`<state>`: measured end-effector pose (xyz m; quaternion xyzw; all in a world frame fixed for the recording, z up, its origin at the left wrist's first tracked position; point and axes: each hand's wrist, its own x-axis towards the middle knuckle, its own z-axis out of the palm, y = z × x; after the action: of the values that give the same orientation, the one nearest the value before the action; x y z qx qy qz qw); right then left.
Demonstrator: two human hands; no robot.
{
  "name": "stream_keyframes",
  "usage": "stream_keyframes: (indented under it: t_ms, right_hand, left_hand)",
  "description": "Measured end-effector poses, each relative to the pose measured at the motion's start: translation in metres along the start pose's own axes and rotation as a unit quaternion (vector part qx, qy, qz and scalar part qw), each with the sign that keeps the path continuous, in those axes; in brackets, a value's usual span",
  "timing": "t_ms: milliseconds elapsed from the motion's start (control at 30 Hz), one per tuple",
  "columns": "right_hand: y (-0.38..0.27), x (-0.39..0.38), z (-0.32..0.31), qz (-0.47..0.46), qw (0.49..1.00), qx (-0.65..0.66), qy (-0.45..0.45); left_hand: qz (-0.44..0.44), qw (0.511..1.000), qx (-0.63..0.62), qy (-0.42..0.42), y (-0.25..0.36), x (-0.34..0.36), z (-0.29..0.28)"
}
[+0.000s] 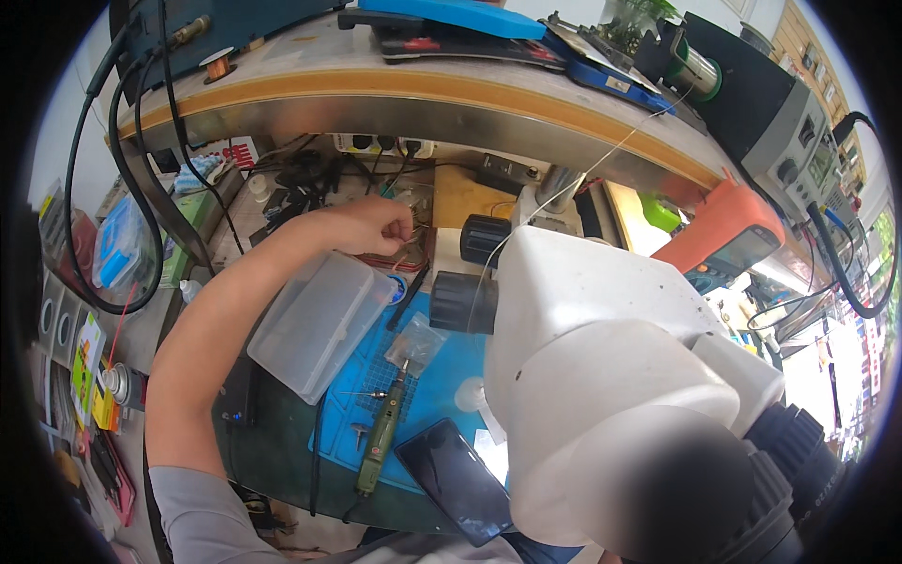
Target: The person uses a rotary tool to grind or polish a small metal component held in a vise. They then use a soldering iron to work on the same component, followed by cleaning the tool with a tissue. Finally, they use a small brush to clean the component.
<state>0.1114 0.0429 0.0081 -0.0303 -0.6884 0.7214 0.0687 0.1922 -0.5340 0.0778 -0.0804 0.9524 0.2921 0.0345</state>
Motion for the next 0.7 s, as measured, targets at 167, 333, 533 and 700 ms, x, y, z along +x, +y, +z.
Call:
stream_keyframes:
  t_ms: [167,333,533,700]
  right_hand:
    - [0.018,0.008,-0.010,-0.056,0.998,-0.021,-0.017]
    - [0.026,0.013,-0.019,-0.084,0.996,-0.032,-0.031]
    - [0.032,0.017,-0.020,-0.102,0.993,-0.038,-0.044]
    - [0.034,0.020,-0.021,-0.118,0.991,-0.044,-0.052]
  left_hand:
    - [0.001,1.000,0.009,-0.007,0.001,0.000,-0.001]
    - [-0.028,0.999,0.043,-0.008,0.009,-0.001,0.003]
    - [0.006,0.996,0.079,0.049,-0.003,0.004,0.016]
    - [-0.035,0.993,0.094,0.070,-0.003,0.004,0.014]
